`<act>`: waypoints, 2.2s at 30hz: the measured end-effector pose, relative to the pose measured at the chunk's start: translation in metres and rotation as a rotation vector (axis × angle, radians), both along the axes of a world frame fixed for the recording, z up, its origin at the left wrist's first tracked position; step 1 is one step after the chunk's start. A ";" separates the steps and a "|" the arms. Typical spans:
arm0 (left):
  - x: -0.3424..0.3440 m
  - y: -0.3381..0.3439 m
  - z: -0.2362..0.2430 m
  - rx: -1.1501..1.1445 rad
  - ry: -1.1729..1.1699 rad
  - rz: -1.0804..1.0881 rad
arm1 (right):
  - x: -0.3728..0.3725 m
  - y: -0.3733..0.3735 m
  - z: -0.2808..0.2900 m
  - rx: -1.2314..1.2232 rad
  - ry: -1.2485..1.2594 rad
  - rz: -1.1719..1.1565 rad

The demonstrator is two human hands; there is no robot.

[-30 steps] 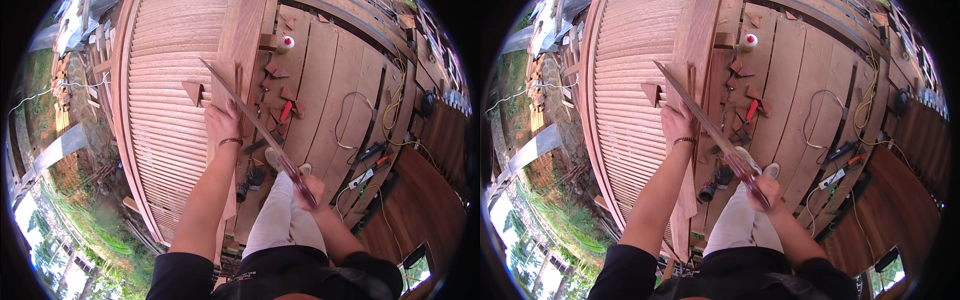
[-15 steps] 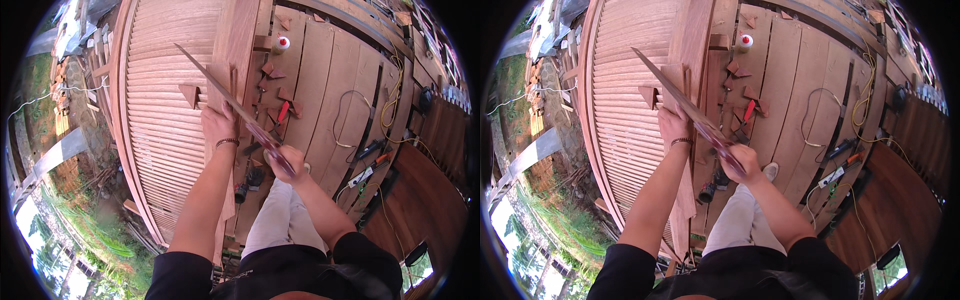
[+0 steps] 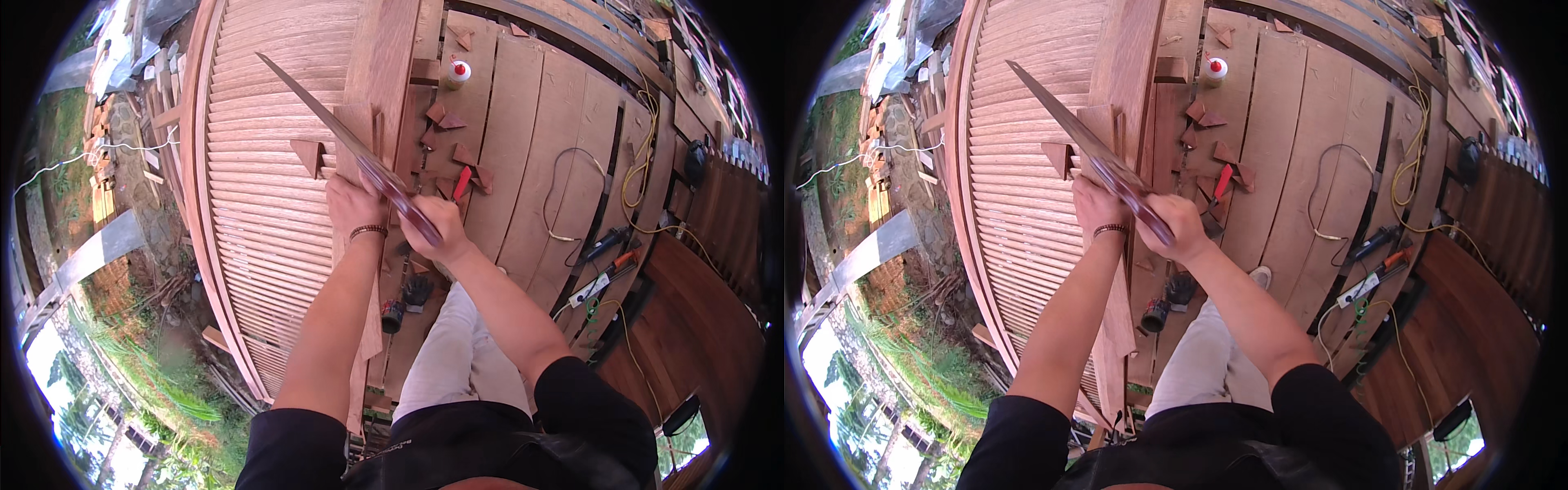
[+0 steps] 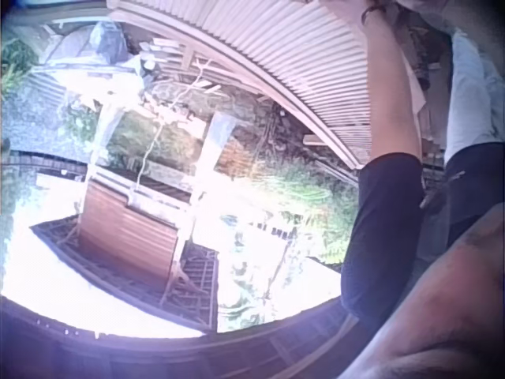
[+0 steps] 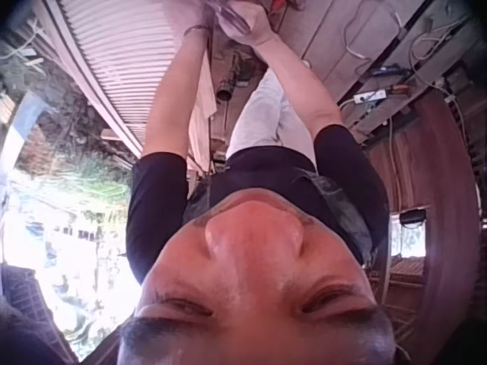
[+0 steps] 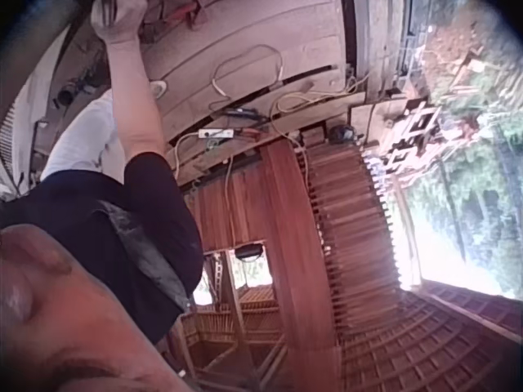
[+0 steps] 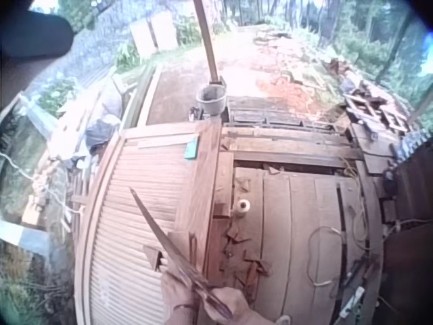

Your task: The person measures and marks a wooden plank using a square and pencil, then uses a hand saw to cut the plank along the marked line. The person also uses an angle grinder to smooth the cut edge.

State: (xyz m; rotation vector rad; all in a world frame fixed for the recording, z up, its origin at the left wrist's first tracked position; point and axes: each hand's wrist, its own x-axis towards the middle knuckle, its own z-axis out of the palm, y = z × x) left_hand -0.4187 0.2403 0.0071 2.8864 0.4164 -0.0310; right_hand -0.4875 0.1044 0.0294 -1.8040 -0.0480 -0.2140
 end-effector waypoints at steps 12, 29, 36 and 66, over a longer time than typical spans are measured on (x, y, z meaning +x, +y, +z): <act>-0.007 0.009 -0.007 0.013 0.000 0.042 | -0.049 -0.022 0.004 -0.048 -0.028 -0.001; -0.008 0.016 -0.009 0.021 -0.001 -0.001 | -0.002 0.002 0.008 0.053 0.030 -0.014; -0.013 0.017 -0.006 0.065 -0.003 0.049 | -0.131 -0.058 0.036 -0.113 0.048 0.050; -0.007 0.009 -0.004 -0.013 -0.019 0.010 | 0.000 0.006 -0.001 0.010 -0.044 -0.040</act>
